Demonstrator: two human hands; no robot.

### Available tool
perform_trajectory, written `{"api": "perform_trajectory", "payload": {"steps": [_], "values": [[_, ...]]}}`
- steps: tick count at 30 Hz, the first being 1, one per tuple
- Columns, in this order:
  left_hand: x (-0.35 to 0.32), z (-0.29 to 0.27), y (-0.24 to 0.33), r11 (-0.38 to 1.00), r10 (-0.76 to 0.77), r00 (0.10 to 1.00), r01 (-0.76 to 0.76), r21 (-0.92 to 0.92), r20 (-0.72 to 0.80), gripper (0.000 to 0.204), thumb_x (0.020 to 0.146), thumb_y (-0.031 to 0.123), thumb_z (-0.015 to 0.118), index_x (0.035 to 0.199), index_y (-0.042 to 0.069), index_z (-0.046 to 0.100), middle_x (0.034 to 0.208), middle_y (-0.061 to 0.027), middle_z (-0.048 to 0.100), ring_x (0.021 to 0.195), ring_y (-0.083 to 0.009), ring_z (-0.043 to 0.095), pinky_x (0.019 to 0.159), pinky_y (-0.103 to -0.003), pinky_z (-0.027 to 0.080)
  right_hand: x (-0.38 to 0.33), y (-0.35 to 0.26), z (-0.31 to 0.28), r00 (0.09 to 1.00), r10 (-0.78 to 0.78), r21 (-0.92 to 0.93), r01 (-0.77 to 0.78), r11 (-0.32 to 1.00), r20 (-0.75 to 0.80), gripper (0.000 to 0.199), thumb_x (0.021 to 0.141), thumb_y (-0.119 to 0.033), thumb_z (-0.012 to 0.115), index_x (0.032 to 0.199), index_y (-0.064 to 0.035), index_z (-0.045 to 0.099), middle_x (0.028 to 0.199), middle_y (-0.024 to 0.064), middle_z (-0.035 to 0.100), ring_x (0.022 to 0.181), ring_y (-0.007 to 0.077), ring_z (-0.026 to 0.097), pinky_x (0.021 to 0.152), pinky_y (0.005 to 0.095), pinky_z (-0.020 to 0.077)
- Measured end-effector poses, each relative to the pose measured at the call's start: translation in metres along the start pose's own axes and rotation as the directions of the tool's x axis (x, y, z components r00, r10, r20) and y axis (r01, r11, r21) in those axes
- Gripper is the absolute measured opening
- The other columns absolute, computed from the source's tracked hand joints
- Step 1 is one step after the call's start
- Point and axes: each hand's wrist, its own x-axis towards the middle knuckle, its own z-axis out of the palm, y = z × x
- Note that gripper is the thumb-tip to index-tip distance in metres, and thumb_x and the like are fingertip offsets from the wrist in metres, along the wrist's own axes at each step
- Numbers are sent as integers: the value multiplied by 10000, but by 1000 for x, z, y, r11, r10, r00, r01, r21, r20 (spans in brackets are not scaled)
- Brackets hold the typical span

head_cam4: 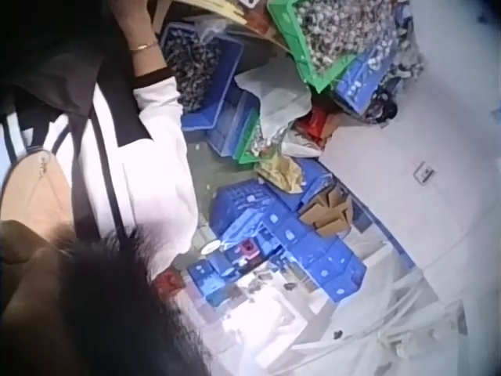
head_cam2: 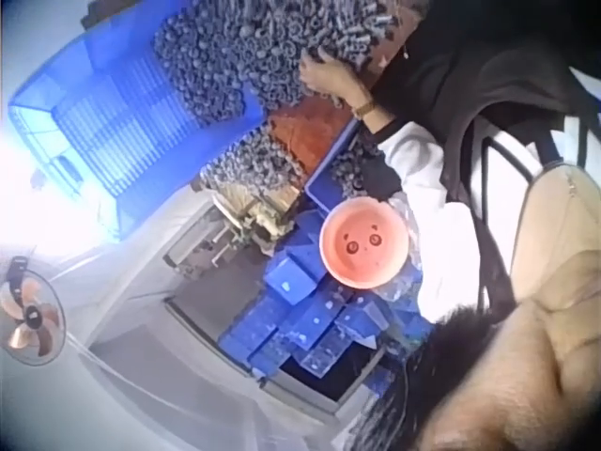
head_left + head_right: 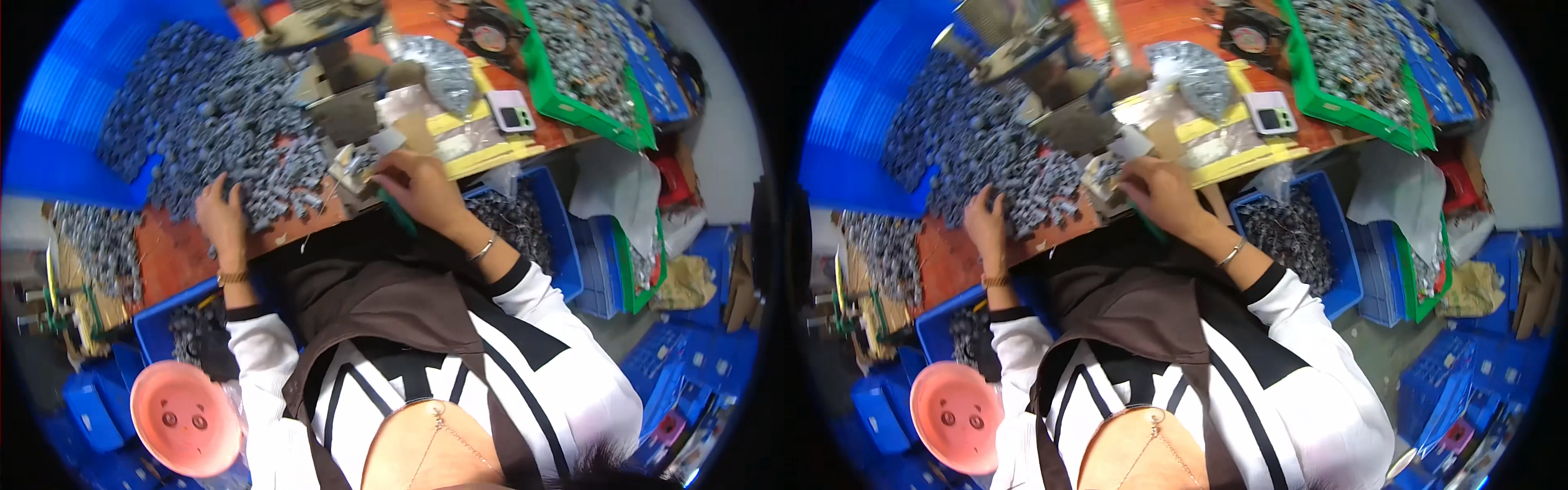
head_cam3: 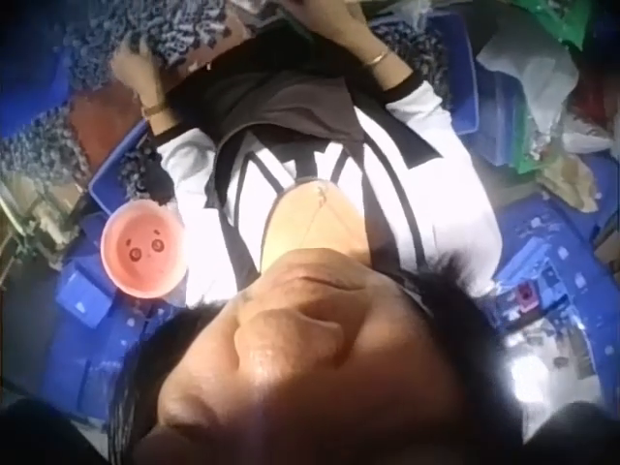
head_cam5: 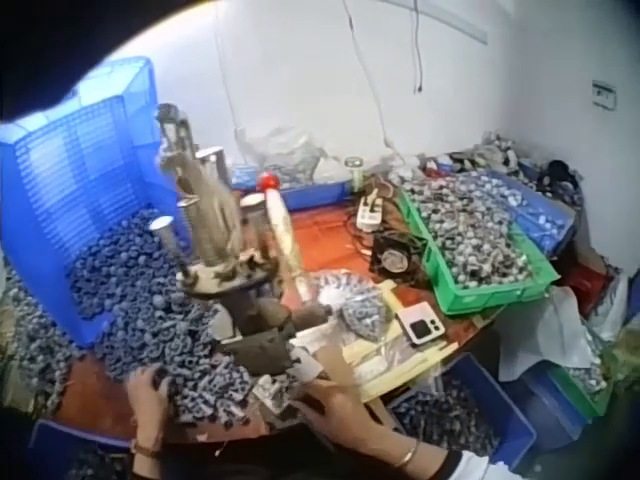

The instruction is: The recorder uses a manual lever press to assemble small green plastic components at a factory assembly station.

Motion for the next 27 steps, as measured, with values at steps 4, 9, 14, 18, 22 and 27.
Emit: {"api": "perform_trajectory", "payload": {"steps": [4, 9, 14, 18, 22, 27], "values": [[0, 4, -16, 995, 18, 999, -22, -102, -43, 276, 852, 176, 665, 1100, 54, 667, 1026, -136, 646, 953, -311, 618, 838, -364, 483, -19, -15, -68, 958, 276, 322, -285, 903, 75, 112, 816, -94, 705, 859, -13, 641, 740, -3, 630, 679, 54, 578, 616, 233, 469], [3, -13, 3, 995, -9, 974, -13, -95, -225, 244, 890, 140, 645, 1108, 31, 655, 1024, -127, 607, 901, -264, 613, 787, -346, 481, -51, -31, -197, 876, 452, -80, -445, 892, 166, 103, 803, -97, 711, 851, -14, 675, 715, 15, 659, 646, 51, 581, 608, 222, 472], [-45, -29, 81, 411, -236, 928, 365, -835, 290, 276, 919, 82, 616, 1172, -27, 607, 1000, -63, 655, 759, -95, 603, 685, -226, 498, -14, 56, -267, 864, 371, -196, -451, 871, -340, 148, 868, -132, 632, 827, 5, 670, 696, 15, 634, 617, 68, 577, 582, 219, 464], [-83, -8, 97, 173, -140, 859, 511, -842, 492, 284, 933, 69, 596, 1198, -30, 583, 976, -48, 653, 795, -81, 619, 740, -209, 505, 67, 171, -323, 828, -16, -605, -396, 691, -561, 209, 845, -211, 649, 887, -11, 690, 765, 128, 685, 704, 266, 658, 659, 355, 513], [-80, 28, 93, 299, -160, 927, 372, -879, 338, 271, 920, 16, 598, 1187, -26, 584, 1093, -30, 588, 882, -88, 599, 780, -207, 490, 121, 270, -365, 849, -234, -867, -403, 294, -474, 212, 843, -263, 641, 901, -71, 707, 856, 207, 683, 830, 388, 658, 771, 483, 530], [-67, 35, 95, 511, -121, 977, 212, -833, 174, 274, 908, 25, 622, 1176, -24, 591, 1108, -45, 549, 903, -98, 585, 770, -212, 485, 147, 231, -386, 865, -96, -795, -403, 453, -493, 253, 912, -229, 583, 954, 3, 675, 927, 220, 692, 846, 382, 673, 789, 444, 544]]}}
